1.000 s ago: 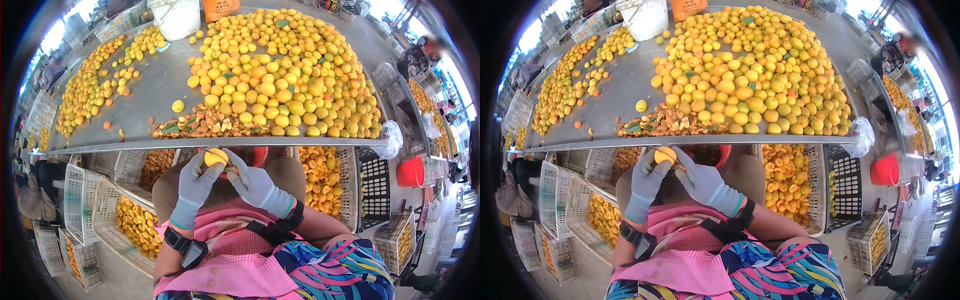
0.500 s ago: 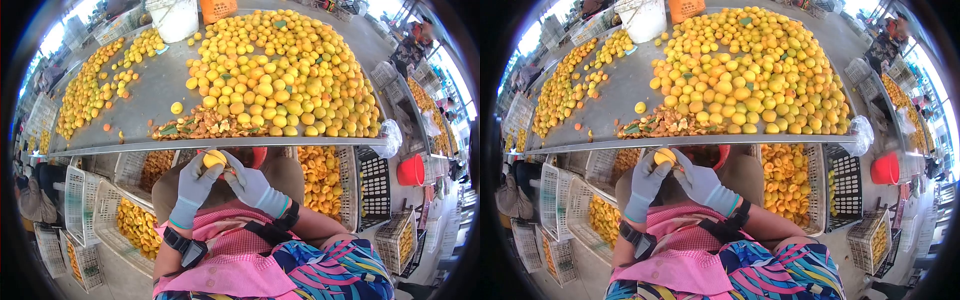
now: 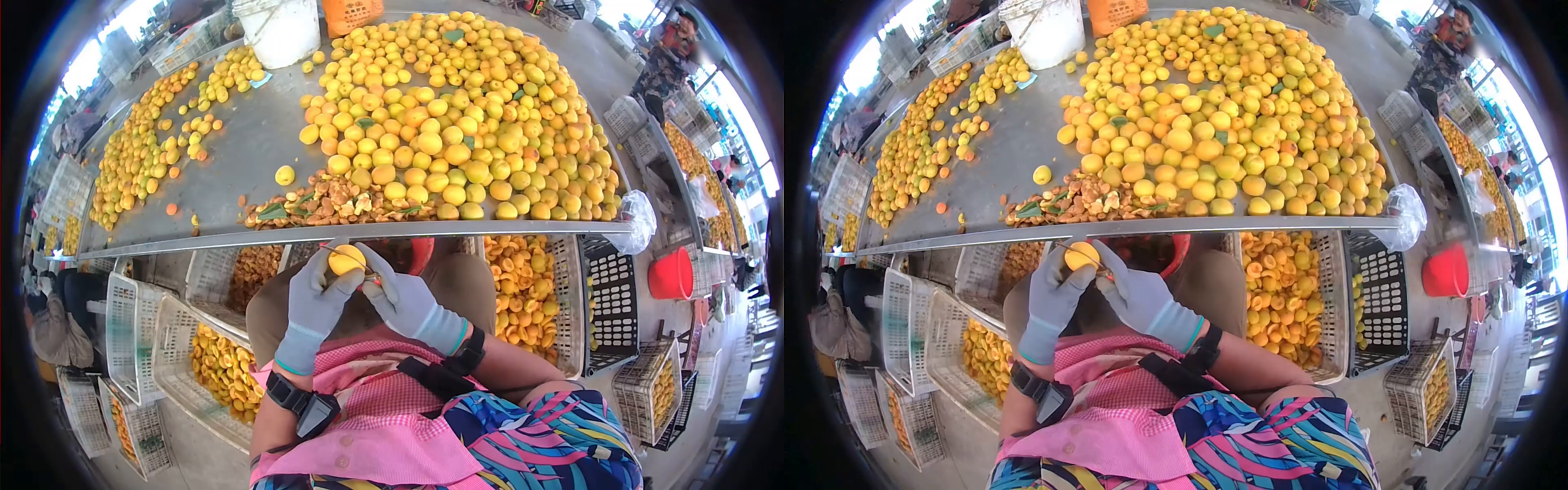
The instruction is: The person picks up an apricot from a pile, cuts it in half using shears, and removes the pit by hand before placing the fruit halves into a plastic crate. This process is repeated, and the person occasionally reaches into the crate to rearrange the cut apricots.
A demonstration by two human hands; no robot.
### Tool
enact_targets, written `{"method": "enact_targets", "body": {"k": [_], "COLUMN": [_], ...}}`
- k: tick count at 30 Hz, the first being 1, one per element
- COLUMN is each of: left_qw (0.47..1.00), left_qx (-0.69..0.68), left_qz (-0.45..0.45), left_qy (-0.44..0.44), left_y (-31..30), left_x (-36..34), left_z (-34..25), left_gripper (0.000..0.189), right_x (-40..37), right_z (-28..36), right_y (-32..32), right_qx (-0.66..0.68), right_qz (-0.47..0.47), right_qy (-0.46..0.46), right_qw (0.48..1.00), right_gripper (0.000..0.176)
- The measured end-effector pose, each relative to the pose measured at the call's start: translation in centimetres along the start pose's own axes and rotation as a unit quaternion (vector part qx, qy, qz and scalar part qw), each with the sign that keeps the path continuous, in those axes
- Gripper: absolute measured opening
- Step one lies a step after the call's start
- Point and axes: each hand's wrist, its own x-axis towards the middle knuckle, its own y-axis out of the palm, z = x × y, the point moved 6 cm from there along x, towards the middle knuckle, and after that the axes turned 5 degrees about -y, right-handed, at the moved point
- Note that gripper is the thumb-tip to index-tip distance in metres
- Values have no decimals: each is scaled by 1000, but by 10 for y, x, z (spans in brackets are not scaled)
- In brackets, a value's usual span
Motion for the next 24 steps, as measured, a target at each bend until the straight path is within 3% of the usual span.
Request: {"method": "enact_targets", "body": {"k": [3, 5, 6, 8, 12, 14, 19, 24], "left_qw": [1000, 972, 973, 917, 951, 999, 998, 996], "left_qx": [2, -229, -228, -367, -287, 11, -22, -57], "left_qz": [-12, -15, -16, 3, 2, -27, -52, -66], "left_qy": [13, -46, -45, -156, -113, -28, -9, 4], "left_y": [1, 5, 5, 12, 9, 0, 2, 4], "left_x": [-2, -1, -2, -4, -4, 0, 1, 6], "left_z": [7, 21, 22, 36, 26, 3, 12, 13], "left_gripper": [43, 40, 40, 38, 40, 41, 43, 39], "right_x": [0, 3, 5, 6, 3, 2, 2, 4], "right_z": [0, 2, 3, 3, -3, -8, -7, -2], "right_y": [2, 1, 1, 1, 6, 6, 9, 8], "right_qx": [-6, -9, -11, -13, -43, -44, -8, 34], "right_qz": [3, 3, 22, 41, 47, 35, 5, 27], "right_qy": [0, -4, 12, 27, 52, 50, 2, 15], "right_qw": [1000, 1000, 1000, 999, 997, 997, 1000, 999], "right_gripper": [64, 64, 61, 60, 59, 60, 63, 62]}}
